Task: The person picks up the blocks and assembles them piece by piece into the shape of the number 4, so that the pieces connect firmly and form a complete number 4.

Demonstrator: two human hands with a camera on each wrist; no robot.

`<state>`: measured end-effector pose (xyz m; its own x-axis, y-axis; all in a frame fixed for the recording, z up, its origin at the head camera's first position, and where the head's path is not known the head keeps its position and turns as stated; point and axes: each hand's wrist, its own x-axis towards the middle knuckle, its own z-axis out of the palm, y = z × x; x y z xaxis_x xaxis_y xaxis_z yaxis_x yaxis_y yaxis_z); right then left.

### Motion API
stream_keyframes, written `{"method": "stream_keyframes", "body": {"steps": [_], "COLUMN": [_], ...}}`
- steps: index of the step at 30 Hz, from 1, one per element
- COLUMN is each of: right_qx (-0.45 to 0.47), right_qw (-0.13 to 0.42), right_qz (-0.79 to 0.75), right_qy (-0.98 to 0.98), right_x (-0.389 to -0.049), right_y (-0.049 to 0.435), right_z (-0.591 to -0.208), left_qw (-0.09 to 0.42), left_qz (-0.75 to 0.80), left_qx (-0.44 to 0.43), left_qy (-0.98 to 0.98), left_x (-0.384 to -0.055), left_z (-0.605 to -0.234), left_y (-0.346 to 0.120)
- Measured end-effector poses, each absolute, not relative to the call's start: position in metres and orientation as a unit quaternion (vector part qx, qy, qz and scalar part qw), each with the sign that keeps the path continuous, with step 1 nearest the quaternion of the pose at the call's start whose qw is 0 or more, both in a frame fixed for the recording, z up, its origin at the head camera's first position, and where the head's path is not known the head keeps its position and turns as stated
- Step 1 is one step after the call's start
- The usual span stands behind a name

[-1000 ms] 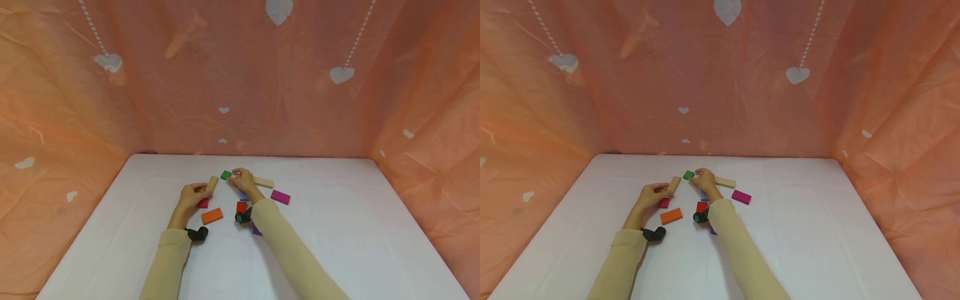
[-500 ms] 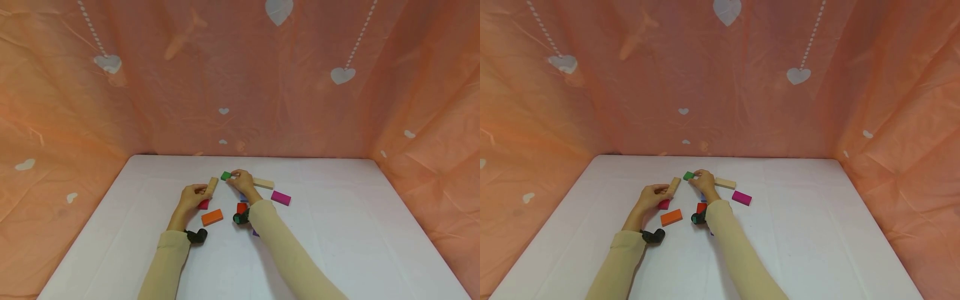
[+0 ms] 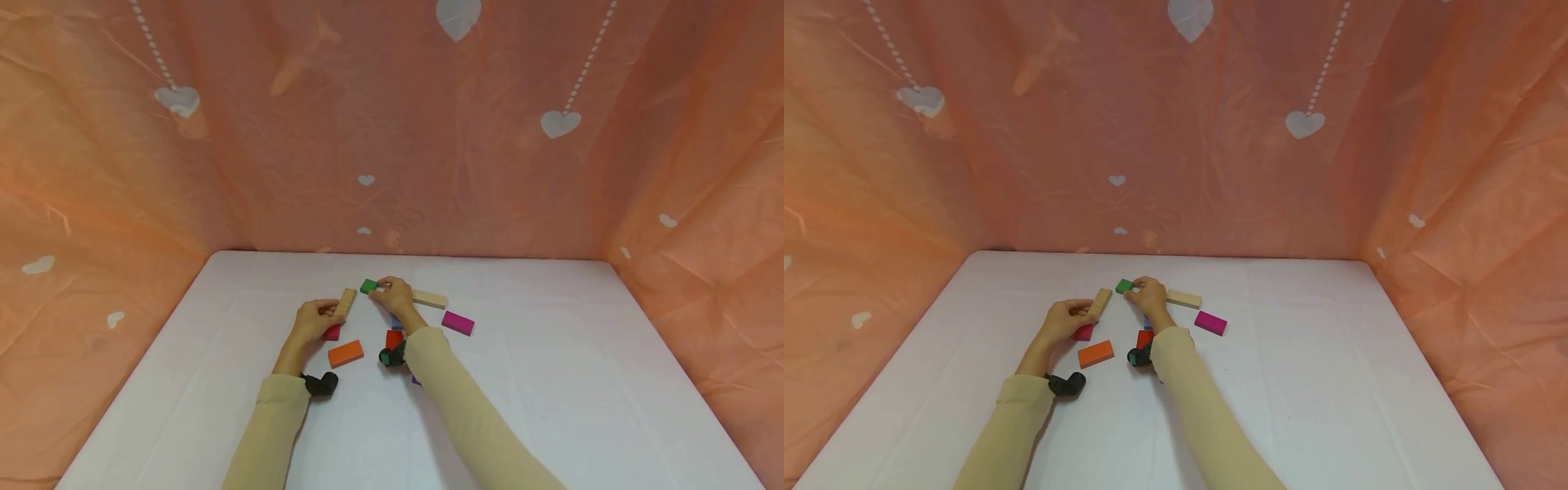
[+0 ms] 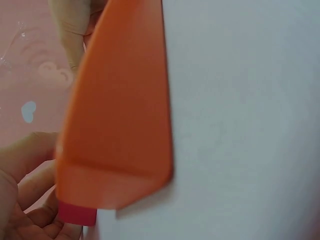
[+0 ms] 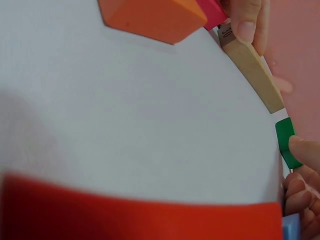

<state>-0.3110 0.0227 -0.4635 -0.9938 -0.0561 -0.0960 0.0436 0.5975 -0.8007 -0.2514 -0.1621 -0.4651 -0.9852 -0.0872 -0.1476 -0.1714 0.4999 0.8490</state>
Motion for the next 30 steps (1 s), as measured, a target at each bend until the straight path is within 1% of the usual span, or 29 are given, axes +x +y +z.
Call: {"method": "stream_keyframes", "body": {"steps": [14,30], "right_qx": [-0.004,-0.004], "right_qw": [0.050,0.065], "right_qz": [-0.455,-0.453], "right_qy": [0.889,0.889], "right_x": [-0.3103,-0.3068], "right_y": [0.0240,0.0231], "right_z": [-0.4649,-0.4598], "left_qw": [0.064,0.083], "left_qz": [0.478,0.465], "left_qx": [-0.050,-0.037], "left_qy": [0.875,0.880], "left_x": [-0.2528,-0.2531], "left_z": [-0.4632,-0.4611], "left_y": [-0.1591,-0.1578]}}
